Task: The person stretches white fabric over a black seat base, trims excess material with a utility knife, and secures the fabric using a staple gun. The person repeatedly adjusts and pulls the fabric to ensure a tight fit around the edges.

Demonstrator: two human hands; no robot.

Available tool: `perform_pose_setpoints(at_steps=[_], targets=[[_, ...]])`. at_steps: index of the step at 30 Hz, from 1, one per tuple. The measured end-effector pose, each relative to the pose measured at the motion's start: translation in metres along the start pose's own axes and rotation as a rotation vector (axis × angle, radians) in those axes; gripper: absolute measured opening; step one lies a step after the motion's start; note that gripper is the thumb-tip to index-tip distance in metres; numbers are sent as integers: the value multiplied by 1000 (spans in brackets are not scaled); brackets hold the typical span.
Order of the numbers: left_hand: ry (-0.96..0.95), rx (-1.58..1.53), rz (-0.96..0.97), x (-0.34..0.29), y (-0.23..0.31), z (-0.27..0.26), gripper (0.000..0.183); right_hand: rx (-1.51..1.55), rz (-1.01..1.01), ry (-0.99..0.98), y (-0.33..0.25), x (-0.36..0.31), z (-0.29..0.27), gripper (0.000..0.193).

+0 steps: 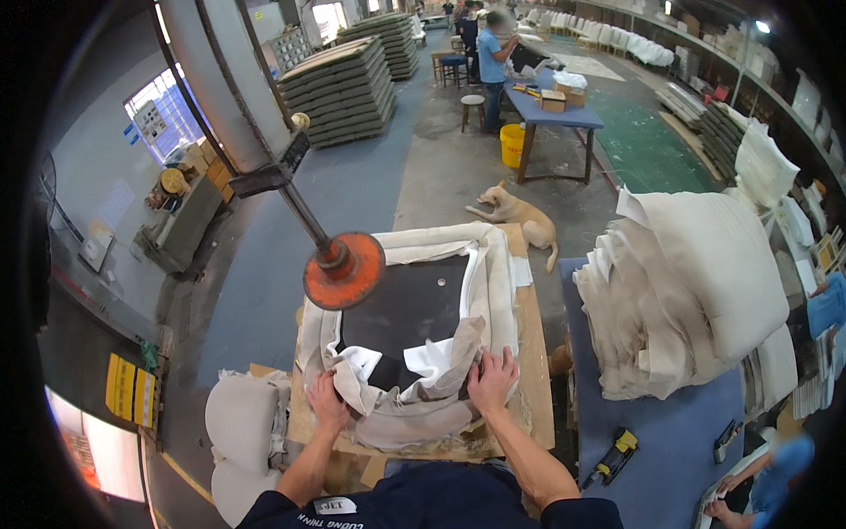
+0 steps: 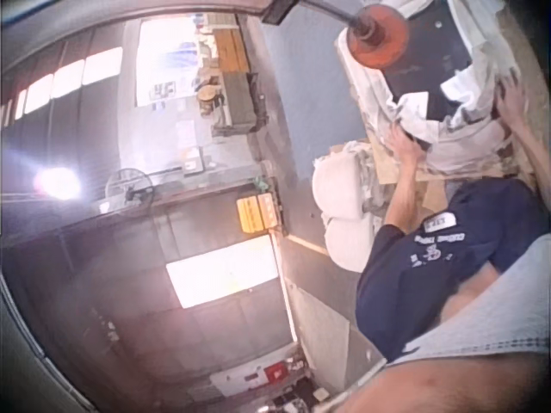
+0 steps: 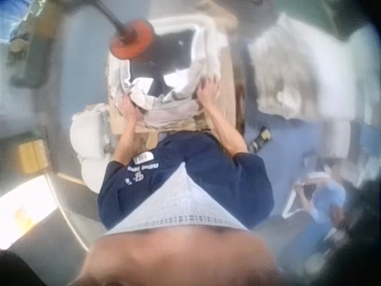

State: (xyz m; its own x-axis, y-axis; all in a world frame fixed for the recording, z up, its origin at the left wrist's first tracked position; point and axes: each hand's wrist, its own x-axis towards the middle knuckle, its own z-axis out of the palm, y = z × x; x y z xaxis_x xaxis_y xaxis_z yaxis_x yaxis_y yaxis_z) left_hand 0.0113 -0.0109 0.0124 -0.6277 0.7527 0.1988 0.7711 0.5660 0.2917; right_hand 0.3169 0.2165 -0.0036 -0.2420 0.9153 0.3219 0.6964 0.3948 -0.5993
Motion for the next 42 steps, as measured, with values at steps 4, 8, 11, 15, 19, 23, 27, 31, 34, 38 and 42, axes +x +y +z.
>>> perform_pose_setpoints(at_steps=[4, 8, 11, 15, 19, 23, 27, 31, 34, 38, 42], targets=[[-6, -9, -38, -1, 14, 4, 81, 61, 1, 35, 2, 8, -2, 51], [39, -140, -28, -5, 15, -6, 94, 206, 24, -62, 10, 8, -10, 58], [12, -93, 126, 6, 37, -32, 72, 267, -146, -188, 11, -3, -25, 74], [69, -237, 155, 14, 27, -7, 45, 139, -287, -281, 12, -13, -23, 94], [191, -678, -42, 29, 44, 15, 34, 172, -90, -46, -13, 24, -20, 72], [138, -688, -114, 31, 38, -12, 31, 455, 147, -260, -8, 64, -7, 29], [247, -711, -93, 26, 38, -32, 29, 794, 177, -305, -30, 52, -37, 22], [333, -818, 72, 51, 46, -111, 32, 1062, 173, -182, -68, 66, -111, 14], [586, -1115, 168, 61, 61, -179, 30, 1164, -20, -30, -98, 79, -160, 14], [820, -1330, 341, 71, 106, -231, 41, 1423, -74, 167, -146, 93, -199, 17], [894, -1153, 296, 97, 18, -151, 58, 1575, -253, 267, -106, 119, -157, 36]])
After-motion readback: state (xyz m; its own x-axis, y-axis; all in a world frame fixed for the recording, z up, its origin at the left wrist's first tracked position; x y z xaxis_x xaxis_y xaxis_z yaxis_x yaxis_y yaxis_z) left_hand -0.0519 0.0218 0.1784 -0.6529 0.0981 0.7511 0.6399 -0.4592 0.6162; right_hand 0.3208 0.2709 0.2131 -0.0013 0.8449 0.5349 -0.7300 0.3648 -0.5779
